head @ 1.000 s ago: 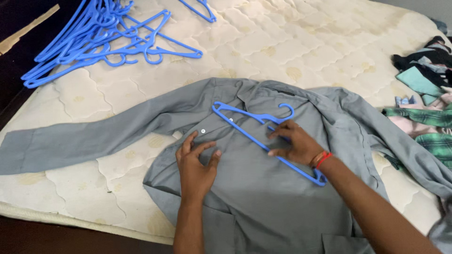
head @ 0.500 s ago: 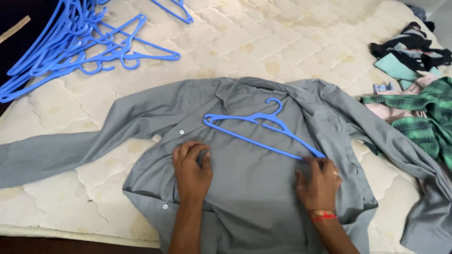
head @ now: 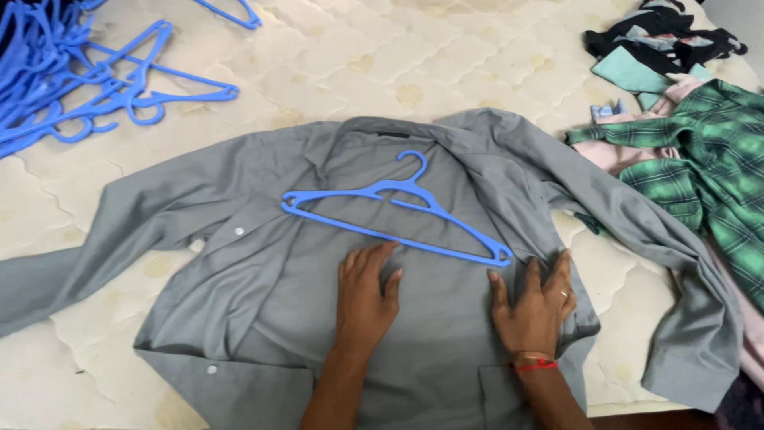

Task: The person opens a wardrobe, hangs a red striped shirt on a hanger, and closes the wardrobe. Then the person lays a gray shirt on a bed, buttons it, places a hanger inside, and buttons the collar.

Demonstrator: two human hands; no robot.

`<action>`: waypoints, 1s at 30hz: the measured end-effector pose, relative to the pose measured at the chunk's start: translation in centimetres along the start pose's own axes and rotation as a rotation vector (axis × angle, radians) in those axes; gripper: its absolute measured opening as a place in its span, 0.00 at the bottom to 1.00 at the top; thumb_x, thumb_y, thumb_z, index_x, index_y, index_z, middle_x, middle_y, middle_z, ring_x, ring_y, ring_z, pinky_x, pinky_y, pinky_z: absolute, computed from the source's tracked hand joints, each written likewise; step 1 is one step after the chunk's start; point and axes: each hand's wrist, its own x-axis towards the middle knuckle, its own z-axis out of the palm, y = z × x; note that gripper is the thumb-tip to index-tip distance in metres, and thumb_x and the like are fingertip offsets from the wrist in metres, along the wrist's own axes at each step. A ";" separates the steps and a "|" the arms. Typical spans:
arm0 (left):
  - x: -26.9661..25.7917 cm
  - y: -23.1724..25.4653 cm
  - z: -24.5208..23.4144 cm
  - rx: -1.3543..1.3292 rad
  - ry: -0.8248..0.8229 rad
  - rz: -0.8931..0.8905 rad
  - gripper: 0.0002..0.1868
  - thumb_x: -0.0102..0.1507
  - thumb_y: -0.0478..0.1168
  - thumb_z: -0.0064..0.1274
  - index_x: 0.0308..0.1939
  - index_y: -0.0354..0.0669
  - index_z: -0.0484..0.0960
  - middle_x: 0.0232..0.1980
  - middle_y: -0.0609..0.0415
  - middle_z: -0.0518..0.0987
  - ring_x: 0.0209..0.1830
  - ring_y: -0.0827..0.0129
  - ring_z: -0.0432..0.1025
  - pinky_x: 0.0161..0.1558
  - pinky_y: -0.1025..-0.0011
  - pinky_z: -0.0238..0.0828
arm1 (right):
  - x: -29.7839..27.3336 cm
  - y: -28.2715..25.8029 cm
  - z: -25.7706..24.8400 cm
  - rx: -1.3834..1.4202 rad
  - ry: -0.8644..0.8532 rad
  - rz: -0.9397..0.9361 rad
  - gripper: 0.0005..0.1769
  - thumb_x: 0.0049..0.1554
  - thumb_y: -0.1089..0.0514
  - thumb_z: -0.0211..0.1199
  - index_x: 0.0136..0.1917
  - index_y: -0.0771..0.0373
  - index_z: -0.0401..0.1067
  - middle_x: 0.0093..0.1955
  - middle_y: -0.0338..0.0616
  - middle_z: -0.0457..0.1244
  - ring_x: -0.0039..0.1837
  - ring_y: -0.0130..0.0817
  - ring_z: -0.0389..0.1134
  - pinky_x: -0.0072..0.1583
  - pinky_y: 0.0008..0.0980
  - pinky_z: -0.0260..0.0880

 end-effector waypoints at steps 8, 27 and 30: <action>1.2 2.4 6.0 0.109 -0.035 0.182 0.17 0.60 0.42 0.59 0.53 0.44 0.83 0.60 0.52 0.78 0.65 0.55 0.67 0.61 0.55 0.61 | 2.3 1.7 1.5 0.193 0.045 0.180 0.20 0.59 0.41 0.66 0.54 0.57 0.74 0.78 0.61 0.53 0.81 0.53 0.50 0.74 0.58 0.42; 8.8 7.1 11.5 -0.368 0.255 0.046 0.06 0.57 0.35 0.68 0.38 0.41 0.89 0.38 0.53 0.82 0.38 0.63 0.78 0.43 0.68 0.73 | 2.5 1.5 1.7 0.245 -0.001 0.297 0.13 0.58 0.49 0.63 0.53 0.54 0.80 0.68 0.44 0.63 0.76 0.44 0.56 0.74 0.54 0.42; 8.4 10.4 14.3 -0.412 0.207 -0.062 0.08 0.55 0.35 0.69 0.38 0.42 0.90 0.38 0.54 0.82 0.35 0.67 0.75 0.39 0.71 0.70 | 2.5 1.3 1.7 0.234 -0.010 0.293 0.13 0.58 0.49 0.63 0.53 0.55 0.80 0.69 0.44 0.63 0.76 0.44 0.55 0.74 0.54 0.42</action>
